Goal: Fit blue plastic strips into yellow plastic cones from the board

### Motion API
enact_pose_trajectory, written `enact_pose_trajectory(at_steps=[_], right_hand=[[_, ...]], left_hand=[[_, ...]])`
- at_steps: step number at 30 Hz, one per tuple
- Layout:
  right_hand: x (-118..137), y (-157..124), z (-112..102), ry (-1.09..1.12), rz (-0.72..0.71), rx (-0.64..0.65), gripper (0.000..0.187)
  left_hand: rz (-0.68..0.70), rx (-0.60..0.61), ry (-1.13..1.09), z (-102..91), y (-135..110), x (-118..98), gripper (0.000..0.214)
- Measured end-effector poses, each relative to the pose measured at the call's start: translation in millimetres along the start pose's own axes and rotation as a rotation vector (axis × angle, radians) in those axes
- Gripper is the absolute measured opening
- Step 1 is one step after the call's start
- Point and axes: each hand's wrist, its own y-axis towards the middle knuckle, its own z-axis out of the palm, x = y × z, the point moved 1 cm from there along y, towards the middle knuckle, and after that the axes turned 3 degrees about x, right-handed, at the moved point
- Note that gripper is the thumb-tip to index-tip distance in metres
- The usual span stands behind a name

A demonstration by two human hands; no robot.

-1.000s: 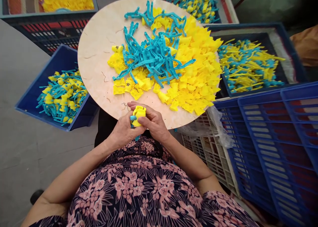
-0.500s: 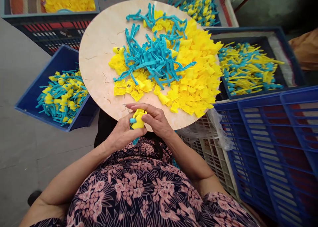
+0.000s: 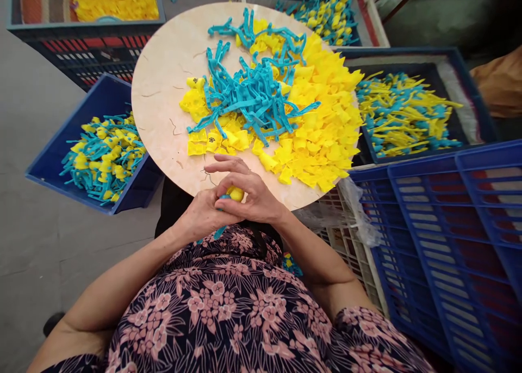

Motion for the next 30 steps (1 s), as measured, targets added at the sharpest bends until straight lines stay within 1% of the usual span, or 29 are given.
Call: enact_pose_trajectory(at_steps=[3, 5, 7, 9, 11, 13, 15, 17, 19, 21, 25, 27, 30], right_hand=[[-1.0, -1.2, 7.7, 0.141, 0.014, -0.063, 0.016], [-1.4, -1.4, 12.6, 0.202, 0.011, -0.114, 0.018], [-2.9, -0.4, 15.0, 0.24, 0.024, -0.145, 0.021], [-6.0, 1.4, 14.0, 0.275, 0.058, -0.14, 0.022], [-9.6, 2.7, 10.3, 0.344, 0.094, -0.113, 0.02], [-12.4, 2.3, 6.5, 0.41, 0.145, -0.105, 0.031], [-13.5, 0.6, 5.4, 0.436, 0.234, -0.132, 0.041], [-12.3, -1.5, 8.1, 0.43, 0.336, -0.139, 0.047], [-9.1, -2.6, 12.6, 0.431, 0.405, -0.126, 0.051], [-4.6, -2.2, 15.8, 0.461, 0.416, -0.116, 0.05], [5.1, 2.2, 15.5, 0.555, 0.332, -0.115, 0.036], [7.6, 4.8, 14.8, 0.534, 0.309, -0.146, 0.032], [5.3, 9.5, 17.7, 0.487, 0.332, -0.216, 0.033]], left_hand=[[0.014, 0.138, 0.203, 6.0, -2.2, -5.4, 0.022], [0.05, 0.192, 0.248, 8.3, -2.8, -7.9, 0.021], [0.049, 0.194, 0.264, 7.5, -2.3, -7.7, 0.022], [-0.008, 0.173, 0.245, 3.6, -1.3, -5.9, 0.019], [-0.063, 0.159, 0.194, -1.5, -0.7, -4.9, 0.014], [-0.08, 0.137, 0.163, -6.1, -1.0, -6.0, 0.015], [-0.079, 0.107, 0.159, -8.5, -2.0, -8.4, 0.017], [-0.082, 0.097, 0.144, -8.2, -3.3, -10.8, 0.018], [-0.085, 0.117, 0.11, -5.8, -4.9, -12.6, 0.018], [-0.084, 0.143, 0.068, -3.0, -6.7, -14.0, 0.018], [-0.099, 0.191, -0.047, 0.5, -10.4, -14.0, 0.017], [-0.104, 0.201, -0.105, 0.7, -11.0, -10.8, 0.015], [-0.059, 0.185, -0.16, 0.2, -9.1, -2.3, 0.018]])
